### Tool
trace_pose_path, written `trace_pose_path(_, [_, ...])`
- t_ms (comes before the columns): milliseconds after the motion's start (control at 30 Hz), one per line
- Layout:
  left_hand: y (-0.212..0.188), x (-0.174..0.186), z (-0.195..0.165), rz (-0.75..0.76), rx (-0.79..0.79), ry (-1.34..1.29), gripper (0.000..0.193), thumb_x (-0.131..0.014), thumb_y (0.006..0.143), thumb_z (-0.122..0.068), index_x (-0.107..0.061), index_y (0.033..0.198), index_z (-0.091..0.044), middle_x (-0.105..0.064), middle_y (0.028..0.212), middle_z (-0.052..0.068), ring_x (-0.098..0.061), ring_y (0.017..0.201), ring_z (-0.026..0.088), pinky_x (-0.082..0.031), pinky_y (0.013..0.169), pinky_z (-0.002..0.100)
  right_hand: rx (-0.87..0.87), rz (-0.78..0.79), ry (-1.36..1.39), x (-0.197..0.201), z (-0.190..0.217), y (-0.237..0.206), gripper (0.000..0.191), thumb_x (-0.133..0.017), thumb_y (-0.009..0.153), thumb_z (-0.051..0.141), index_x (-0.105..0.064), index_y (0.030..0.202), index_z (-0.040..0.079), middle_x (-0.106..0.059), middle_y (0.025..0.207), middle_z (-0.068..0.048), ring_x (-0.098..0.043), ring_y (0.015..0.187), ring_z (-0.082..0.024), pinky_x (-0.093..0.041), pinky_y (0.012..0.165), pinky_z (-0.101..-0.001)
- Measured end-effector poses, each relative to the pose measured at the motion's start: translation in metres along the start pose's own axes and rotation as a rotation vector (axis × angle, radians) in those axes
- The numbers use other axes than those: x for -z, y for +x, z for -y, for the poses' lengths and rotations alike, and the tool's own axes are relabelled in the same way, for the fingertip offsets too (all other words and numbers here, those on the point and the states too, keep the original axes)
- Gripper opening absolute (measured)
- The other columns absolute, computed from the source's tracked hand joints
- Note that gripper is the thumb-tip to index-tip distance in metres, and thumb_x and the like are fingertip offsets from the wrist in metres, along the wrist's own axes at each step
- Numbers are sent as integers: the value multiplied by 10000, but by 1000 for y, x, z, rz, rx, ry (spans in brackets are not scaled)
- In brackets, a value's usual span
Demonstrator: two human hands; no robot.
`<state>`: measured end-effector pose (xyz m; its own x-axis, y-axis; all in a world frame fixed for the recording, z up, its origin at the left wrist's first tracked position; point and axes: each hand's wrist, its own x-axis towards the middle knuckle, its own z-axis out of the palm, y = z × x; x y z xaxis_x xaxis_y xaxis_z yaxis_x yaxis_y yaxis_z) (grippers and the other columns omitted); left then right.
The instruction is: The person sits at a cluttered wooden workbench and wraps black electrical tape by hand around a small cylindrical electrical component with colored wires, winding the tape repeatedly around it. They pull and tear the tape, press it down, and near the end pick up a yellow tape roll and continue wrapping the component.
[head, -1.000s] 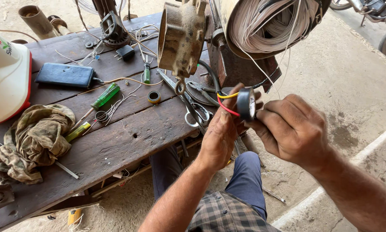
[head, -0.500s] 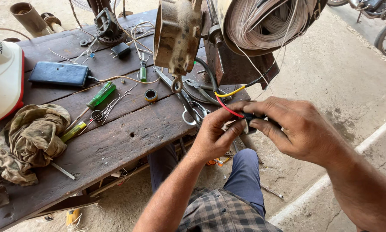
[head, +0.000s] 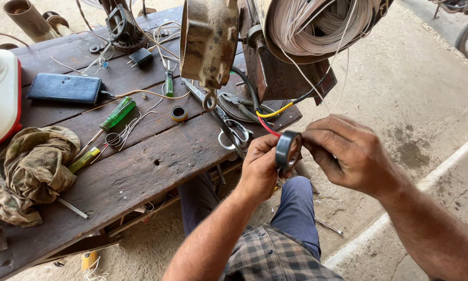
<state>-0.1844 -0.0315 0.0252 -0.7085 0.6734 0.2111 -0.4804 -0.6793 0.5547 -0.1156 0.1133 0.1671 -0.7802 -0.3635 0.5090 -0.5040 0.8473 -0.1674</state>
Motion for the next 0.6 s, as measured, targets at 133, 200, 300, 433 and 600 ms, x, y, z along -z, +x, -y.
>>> trace_pose_path(133, [4,-8,-10,-103,27,114,286,-598,1004,-304,-695,1030,-36,-722,824,64,-698,682,121,-551,599,269,92,-79,-114,2,-3,0,276,-822,791,-17,-686,1031,-24,-683,1006,-128,-708,839,-252,-583,691,-362])
trace_pose_path(200, [6,-13,-14,-155,14,181,319,-587,1026,-326,-695,1036,-27,-717,840,54,-682,715,105,-544,628,261,120,-66,-185,2,-2,0,290,-841,776,16,-708,1030,-25,-688,975,-126,-698,794,-244,-576,649,-359])
trace_pose_path(300, [7,-18,-16,-190,-56,272,364,-607,1105,-323,-703,1042,22,-670,851,36,-578,725,66,-474,639,232,184,-78,-307,1,0,0,263,-854,803,40,-722,1020,-28,-696,952,-123,-692,767,-228,-573,622,-349])
trace_pose_path(433, [6,-18,-11,-179,-112,334,444,-554,1134,-381,-697,1132,39,-675,924,43,-593,814,75,-500,727,244,236,-110,-443,-2,2,1,229,-857,829,80,-734,988,-30,-700,917,-117,-674,731,-217,-555,593,-353])
trace_pose_path(600, [4,-17,-6,-22,-164,266,714,-484,1075,-526,-393,1582,-31,-555,1451,130,-542,1316,177,-457,1126,355,153,-150,-462,-6,6,4,230,-824,889,198,-701,879,4,-649,840,-83,-614,664,-199,-498,542,-352])
